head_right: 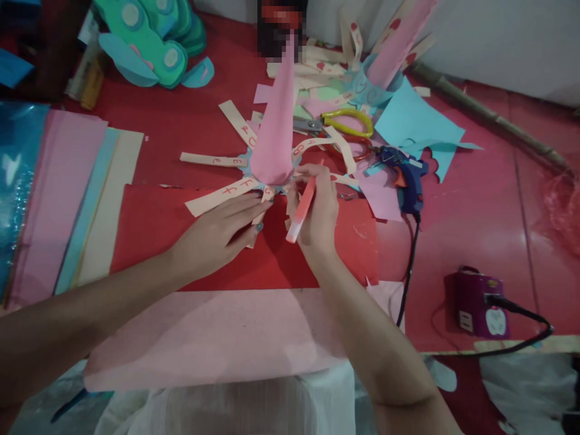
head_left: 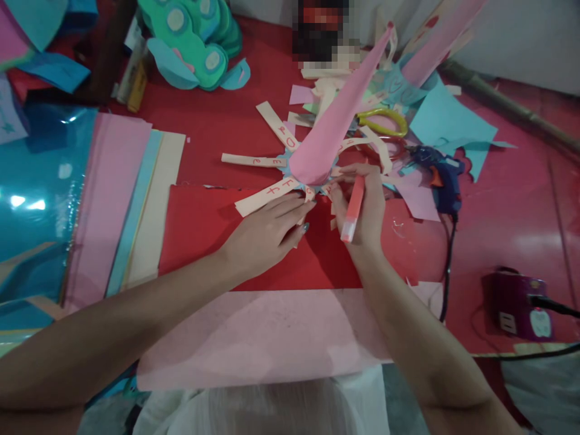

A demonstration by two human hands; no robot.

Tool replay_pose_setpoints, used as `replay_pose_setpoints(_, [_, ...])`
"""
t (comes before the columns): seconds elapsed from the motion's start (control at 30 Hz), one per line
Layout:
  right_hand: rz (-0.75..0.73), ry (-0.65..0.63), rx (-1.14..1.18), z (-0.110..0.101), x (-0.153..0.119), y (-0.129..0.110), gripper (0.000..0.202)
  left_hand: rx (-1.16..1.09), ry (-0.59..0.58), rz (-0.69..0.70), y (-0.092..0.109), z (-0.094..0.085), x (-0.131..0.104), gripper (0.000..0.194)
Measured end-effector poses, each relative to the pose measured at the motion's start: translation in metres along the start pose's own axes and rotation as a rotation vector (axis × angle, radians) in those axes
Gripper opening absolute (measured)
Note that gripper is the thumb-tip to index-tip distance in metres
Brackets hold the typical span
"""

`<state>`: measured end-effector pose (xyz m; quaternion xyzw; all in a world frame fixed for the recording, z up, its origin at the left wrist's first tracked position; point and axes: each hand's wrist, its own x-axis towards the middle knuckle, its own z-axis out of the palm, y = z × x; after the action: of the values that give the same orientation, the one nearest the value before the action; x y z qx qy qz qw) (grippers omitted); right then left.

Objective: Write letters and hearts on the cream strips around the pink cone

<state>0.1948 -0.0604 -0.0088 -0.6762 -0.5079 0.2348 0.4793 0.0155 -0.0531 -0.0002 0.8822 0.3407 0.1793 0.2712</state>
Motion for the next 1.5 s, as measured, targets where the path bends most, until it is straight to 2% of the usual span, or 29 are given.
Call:
replay_pose_setpoints(0.13, [0.012, -0.049, -0.036, -0.0009, -0.0017, -0.0010, 0.025, 0.001, 0.016, -0.009, -0.0012, 0.0004, -0.0002, 0.039])
replay_pose_setpoints(0.3, [0.035, -0.089, 0.041, 0.0004, -0.0024, 0.0011, 0.020, -0.018, -0.001, -0.023, -0.0001, -0.0013, -0.0011, 0.040])
replay_pose_setpoints(0.43, [-0.033, -0.075, 0.057, 0.0011, -0.0006, 0.0067, 0.017, -0.068, 0.041, -0.147, 0.0021, -0.0031, -0.0015, 0.049])
replay_pose_setpoints(0.57, [-0.021, -0.082, 0.047, 0.0013, 0.0002, 0.0073, 0.018, -0.051, 0.126, -0.234, 0.0024, -0.0037, -0.0009, 0.049])
replay_pose_setpoints(0.87, [0.010, -0.085, 0.077, 0.0015, -0.0004, 0.0077, 0.020, 0.070, 0.128, -0.282, 0.0055, -0.0051, 0.0007, 0.044])
replay_pose_setpoints(1.1, [-0.017, -0.066, 0.067, 0.0029, 0.0018, 0.0055, 0.018, 0.003, 0.181, -0.213, 0.0038, -0.0043, -0.0014, 0.046])
replay_pose_setpoints(1.5, [0.034, -0.086, 0.128, 0.0020, 0.0009, 0.0043, 0.019, -0.113, 0.225, -0.319, 0.0003, -0.0048, 0.0006, 0.046])
